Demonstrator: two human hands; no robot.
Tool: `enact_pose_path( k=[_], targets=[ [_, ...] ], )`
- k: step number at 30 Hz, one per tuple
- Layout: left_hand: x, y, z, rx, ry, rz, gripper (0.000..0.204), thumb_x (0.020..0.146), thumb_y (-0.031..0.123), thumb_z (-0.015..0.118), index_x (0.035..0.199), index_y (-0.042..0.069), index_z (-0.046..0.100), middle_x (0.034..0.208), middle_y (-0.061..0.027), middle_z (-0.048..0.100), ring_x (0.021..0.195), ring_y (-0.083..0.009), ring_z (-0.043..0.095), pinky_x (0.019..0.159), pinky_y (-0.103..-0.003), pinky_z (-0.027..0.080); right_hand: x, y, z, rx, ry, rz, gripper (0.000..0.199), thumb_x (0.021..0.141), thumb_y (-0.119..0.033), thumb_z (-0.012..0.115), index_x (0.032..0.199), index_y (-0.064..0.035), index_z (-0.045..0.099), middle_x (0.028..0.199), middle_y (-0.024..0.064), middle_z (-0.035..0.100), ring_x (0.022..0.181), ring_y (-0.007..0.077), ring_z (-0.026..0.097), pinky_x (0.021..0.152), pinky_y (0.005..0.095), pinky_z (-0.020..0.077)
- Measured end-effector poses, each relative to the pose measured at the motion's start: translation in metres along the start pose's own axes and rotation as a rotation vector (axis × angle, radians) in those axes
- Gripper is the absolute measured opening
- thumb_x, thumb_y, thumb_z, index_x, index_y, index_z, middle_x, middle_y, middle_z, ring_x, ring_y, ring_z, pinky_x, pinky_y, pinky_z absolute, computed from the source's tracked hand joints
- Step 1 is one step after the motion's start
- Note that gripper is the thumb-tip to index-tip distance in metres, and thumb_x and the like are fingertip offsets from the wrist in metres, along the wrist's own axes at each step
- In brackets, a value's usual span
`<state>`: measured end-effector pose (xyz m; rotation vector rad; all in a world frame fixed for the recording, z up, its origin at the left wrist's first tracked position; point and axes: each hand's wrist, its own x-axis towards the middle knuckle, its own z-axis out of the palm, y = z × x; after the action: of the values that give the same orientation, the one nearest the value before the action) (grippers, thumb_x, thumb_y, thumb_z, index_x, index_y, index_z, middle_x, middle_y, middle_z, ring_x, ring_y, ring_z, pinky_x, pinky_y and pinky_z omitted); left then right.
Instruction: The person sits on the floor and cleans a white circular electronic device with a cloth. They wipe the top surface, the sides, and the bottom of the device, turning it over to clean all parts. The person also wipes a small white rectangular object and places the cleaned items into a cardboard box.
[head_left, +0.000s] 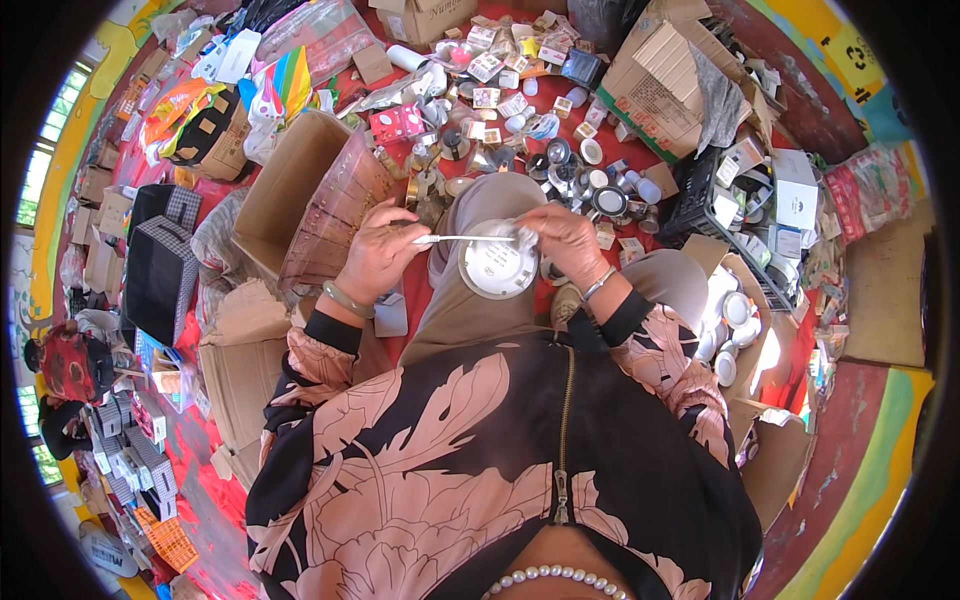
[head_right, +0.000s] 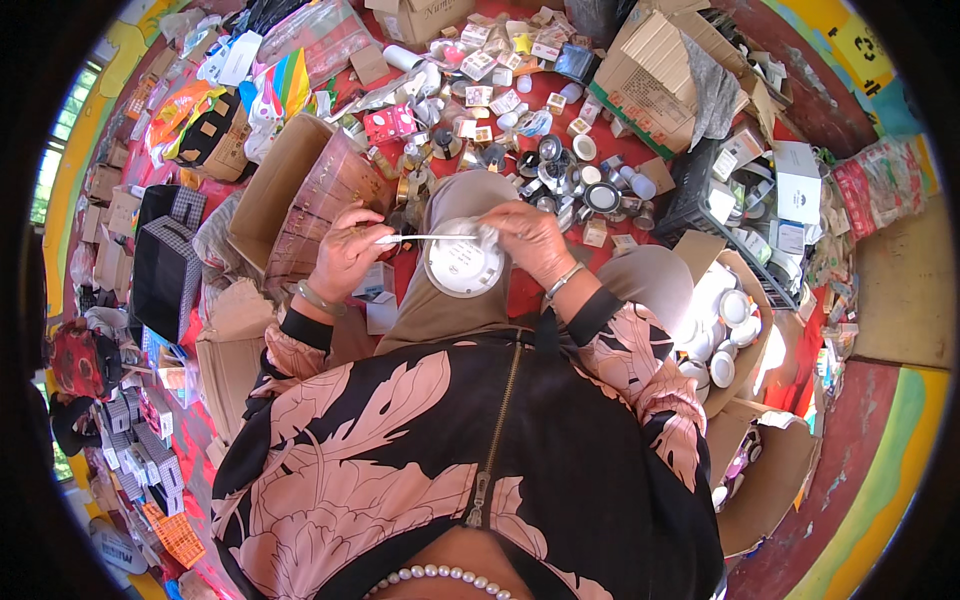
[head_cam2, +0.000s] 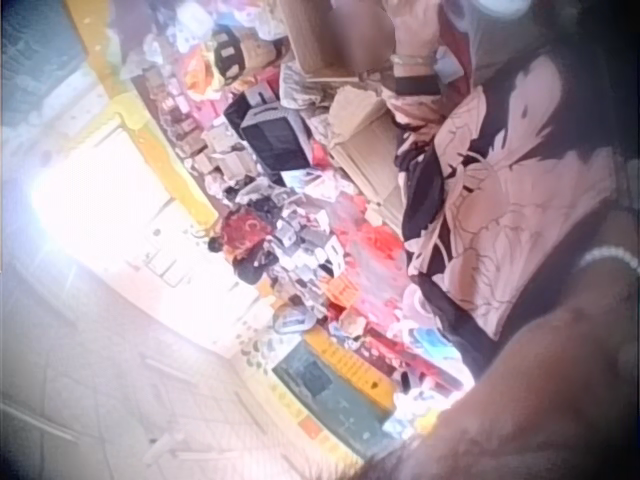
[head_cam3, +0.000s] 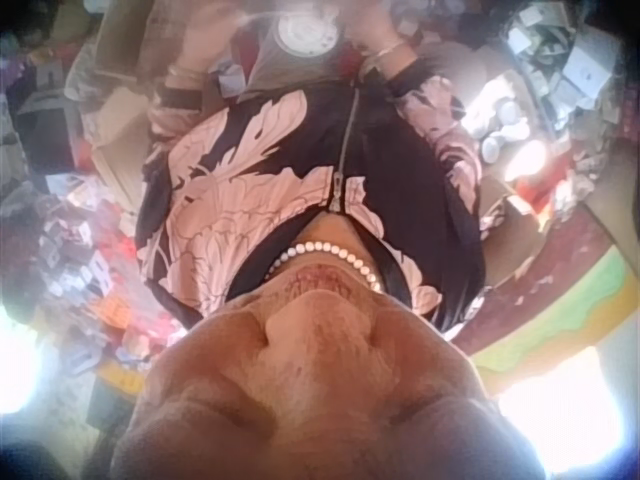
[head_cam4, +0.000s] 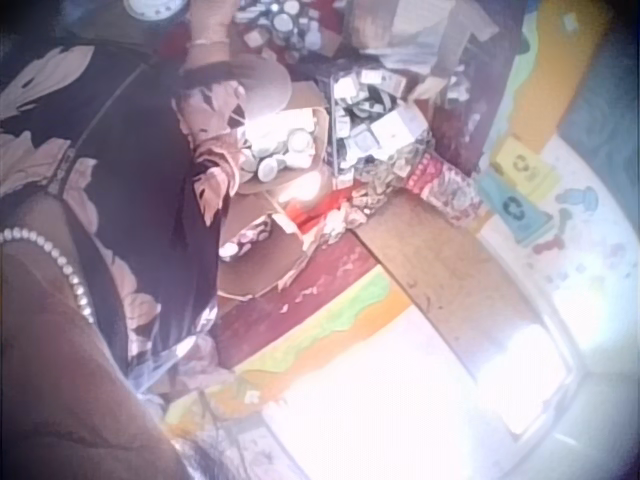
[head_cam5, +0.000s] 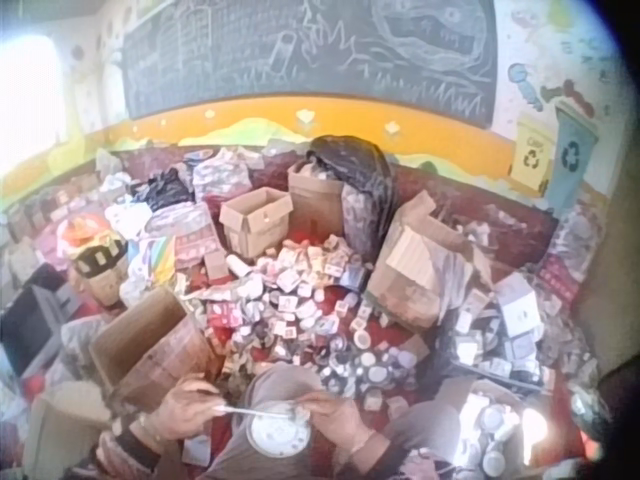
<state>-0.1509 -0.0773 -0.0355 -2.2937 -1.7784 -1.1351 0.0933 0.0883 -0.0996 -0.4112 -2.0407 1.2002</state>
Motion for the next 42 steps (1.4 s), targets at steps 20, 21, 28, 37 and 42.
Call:
enact_pose_path(
  k=[20, 21, 28, 37, 42],
  targets=[
    [0.021, 0.03, 0.001, -0.604, 0.131, -0.307, 0.042, 0.076, 0.0, 0.065, 0.116, 0.003, 0.052, 0.096, -0.0098, 0.062, 0.099, -0.0204, 0.057, 0.091, -0.036, 0.043, 0.012, -0.04, 0.022, 0.095, -0.111, 0.209, 0.026, 0.073, 0.009, 0.056, 0.094, -0.0018, 0.066, 0.09, 0.0058, 0.065, 0.086, 0.0195, 0.062, 0.077, 0.029, 0.0487],
    [0.024, 0.035, 0.005, -0.865, 0.172, -0.425, 0.049, 0.076, -0.002, 0.065, 0.121, 0.003, 0.047, 0.099, -0.0095, 0.062, 0.102, -0.0188, 0.056, 0.092, -0.035, 0.042, 0.012, -0.04, 0.022, 0.287, -0.096, 0.325, 0.024, 0.075, 0.009, 0.055, 0.094, -0.0013, 0.066, 0.09, 0.0048, 0.066, 0.085, 0.0174, 0.062, 0.077, 0.0281, 0.0488],
    [0.027, 0.026, 0.056, -0.784, -0.217, -0.466, 0.059, 0.072, 0.006, 0.072, 0.122, 0.003, 0.042, 0.116, -0.0119, 0.055, 0.111, -0.0217, 0.052, 0.095, -0.034, 0.04, 0.007, -0.032, 0.017, 0.982, 0.038, 0.684, 0.023, 0.077, 0.007, 0.058, 0.098, -0.0014, 0.062, 0.092, 0.0057, 0.066, 0.083, 0.0141, 0.062, 0.079, 0.0258, 0.048],
    [0.047, 0.033, 0.055, -0.533, -0.509, -0.459, 0.047, 0.07, 0.003, 0.068, 0.113, 0.001, 0.049, 0.106, -0.0146, 0.062, 0.099, -0.0249, 0.06, 0.085, -0.034, 0.046, 0.015, -0.033, 0.005, 1.057, 0.2, 0.723, 0.024, 0.076, 0.008, 0.054, 0.098, 0.0014, 0.061, 0.093, 0.0099, 0.065, 0.083, 0.0183, 0.063, 0.079, 0.029, 0.0492],
    [0.049, 0.03, 0.052, -0.536, -0.527, -0.31, 0.041, 0.073, 0.007, 0.067, 0.11, 0.001, 0.051, 0.102, -0.0155, 0.063, 0.093, -0.0281, 0.061, 0.079, -0.034, 0.047, 0.027, -0.031, -0.012, 0.995, 0.26, 0.742, 0.025, 0.077, 0.008, 0.055, 0.101, 0.0008, 0.059, 0.094, 0.0098, 0.065, 0.085, 0.0191, 0.063, 0.079, 0.0305, 0.0495]
  ],
)
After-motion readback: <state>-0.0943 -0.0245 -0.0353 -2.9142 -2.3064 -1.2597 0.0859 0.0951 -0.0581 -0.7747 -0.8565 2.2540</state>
